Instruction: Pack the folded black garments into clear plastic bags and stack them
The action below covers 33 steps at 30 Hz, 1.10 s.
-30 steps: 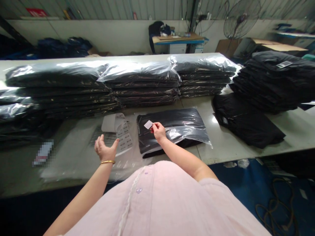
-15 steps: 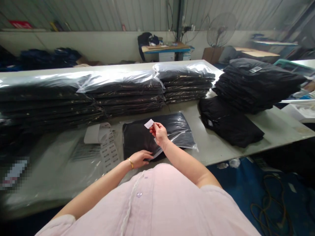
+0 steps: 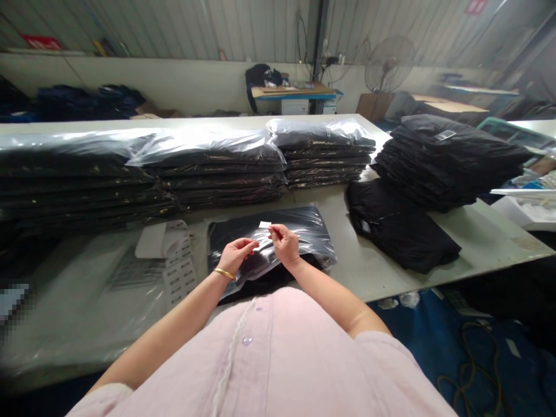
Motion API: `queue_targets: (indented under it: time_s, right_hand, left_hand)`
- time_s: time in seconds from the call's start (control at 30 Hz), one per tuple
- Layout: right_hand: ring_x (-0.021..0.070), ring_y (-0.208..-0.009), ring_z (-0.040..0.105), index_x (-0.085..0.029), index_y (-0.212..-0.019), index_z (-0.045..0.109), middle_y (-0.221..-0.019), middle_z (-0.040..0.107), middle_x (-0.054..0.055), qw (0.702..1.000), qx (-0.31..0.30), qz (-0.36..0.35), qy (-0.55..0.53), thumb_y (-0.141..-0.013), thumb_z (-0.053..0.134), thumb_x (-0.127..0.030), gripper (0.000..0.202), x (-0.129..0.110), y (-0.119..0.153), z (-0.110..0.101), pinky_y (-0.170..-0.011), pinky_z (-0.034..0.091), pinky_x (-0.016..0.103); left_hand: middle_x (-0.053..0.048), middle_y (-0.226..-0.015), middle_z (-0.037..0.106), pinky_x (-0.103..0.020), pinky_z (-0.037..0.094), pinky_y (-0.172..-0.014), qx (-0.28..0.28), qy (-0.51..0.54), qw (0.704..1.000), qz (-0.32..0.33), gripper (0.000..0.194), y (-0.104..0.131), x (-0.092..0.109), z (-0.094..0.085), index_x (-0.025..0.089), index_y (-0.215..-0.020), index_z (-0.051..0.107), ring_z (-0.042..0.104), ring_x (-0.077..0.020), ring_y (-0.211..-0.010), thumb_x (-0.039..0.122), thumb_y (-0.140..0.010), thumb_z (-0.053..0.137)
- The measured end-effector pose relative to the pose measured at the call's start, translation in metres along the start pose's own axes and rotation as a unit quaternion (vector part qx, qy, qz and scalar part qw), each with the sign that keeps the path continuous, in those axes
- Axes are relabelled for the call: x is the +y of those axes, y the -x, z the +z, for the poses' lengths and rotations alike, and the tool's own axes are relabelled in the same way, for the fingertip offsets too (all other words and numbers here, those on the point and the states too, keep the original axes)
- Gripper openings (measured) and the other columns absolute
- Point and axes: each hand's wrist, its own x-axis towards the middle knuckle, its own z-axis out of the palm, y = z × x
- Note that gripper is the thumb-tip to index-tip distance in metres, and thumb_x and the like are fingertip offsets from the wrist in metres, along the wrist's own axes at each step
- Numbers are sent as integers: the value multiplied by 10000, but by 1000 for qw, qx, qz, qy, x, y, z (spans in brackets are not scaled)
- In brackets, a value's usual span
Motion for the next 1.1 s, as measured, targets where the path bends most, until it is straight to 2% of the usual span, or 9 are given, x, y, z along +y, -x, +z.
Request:
queue_targets:
  time_s: [0.17, 0.3, 0.43, 0.53, 0.67, 0.77, 0.9, 1.0, 1.1]
  right_hand:
    - [192, -788, 708, -273, -1016, 688, -906, 740, 10, 995, -28, -61, 76, -911, 539, -418, 233, 0, -2, 0, -742, 537, 299]
    - [202, -922, 695, -282, -1049, 693, -1042, 735, 16, 984, -45, -110, 132, -929, 509, -380, 240, 0, 0, 1, -844, 522, 318]
    - [208, -981, 675, -276, -1028, 699, -1114, 716, 23, 973, -82, -133, 171, -921, 512, -362, 231, 3, 4, 0, -894, 499, 327]
    - [180, -822, 679, -265, -1018, 690, -1048, 727, 24, 978, -84, -101, 161, -897, 544, -391, 227, 2, 8, 0, -815, 516, 306]
    - [150, -658, 623, -246, -1031, 661, -871, 710, 10, 991, -21, -13, 132, -876, 558, -421, 255, 0, 3, 0, -690, 513, 281]
    - [144, -649, 607, -238, -1002, 660, -861, 692, 5, 992, -47, 24, 115, -825, 613, -429, 265, 3, -7, -1, -654, 503, 270]
    - [140, -628, 586, -222, -805, 657, -786, 672, -3, 991, -90, 64, 81, -782, 635, -416, 197, 8, -16, -5, -618, 482, 262]
    - [138, -589, 558, -215, -728, 623, -657, 616, -22, 992, -81, 92, 2, -762, 639, -434, 223, 6, -13, -8, -585, 459, 255]
    - [138, -612, 567, -214, -723, 590, -634, 593, -32, 988, -51, 114, -87, -748, 639, -442, 234, 6, -2, -12, -616, 466, 255]
  left_hand:
    - [-15, -638, 669, -209, 314, -404, 90, -58, 994, 27, 466, 0, 15, 11, 155, -745, 722, 444, -66, -411, 613, -666, 693]
    - [-22, -687, 680, -205, 312, -385, 91, -8, 996, 2, 444, -3, 20, 16, 145, -739, 711, 421, -54, -404, 583, -666, 696]
    - [24, -568, 597, -199, 338, -412, 95, 20, 995, -9, 318, -11, 16, 15, 148, -715, 677, 436, -61, -415, 443, -621, 747]
    - [47, -524, 554, -200, 335, -425, 103, -16, 995, 6, 248, -17, 8, 9, 161, -707, 660, 437, -67, -411, 399, -653, 705]
    - [42, -547, 578, -212, 338, -455, 94, -121, 987, 39, 213, -24, -1, -2, 174, -723, 677, 457, -80, -437, 383, -684, 660]
    - [28, -572, 598, -216, 349, -482, 69, -174, 980, 71, 234, -26, -4, -7, 175, -738, 692, 468, -90, -477, 401, -699, 646]
    - [19, -596, 620, -217, 359, -504, 20, -210, 972, 102, 206, -28, -3, -12, 180, -764, 718, 474, -95, -504, 359, -693, 645]
    - [3, -635, 653, -222, 382, -525, 0, -229, 966, 117, 188, -36, 2, -14, 196, -793, 745, 509, -108, -533, 315, -688, 645]
    - [-25, -752, 707, -243, 452, -608, 9, -252, 959, 127, 199, -55, 9, -7, 209, -842, 750, 597, -143, -641, 328, -720, 647]
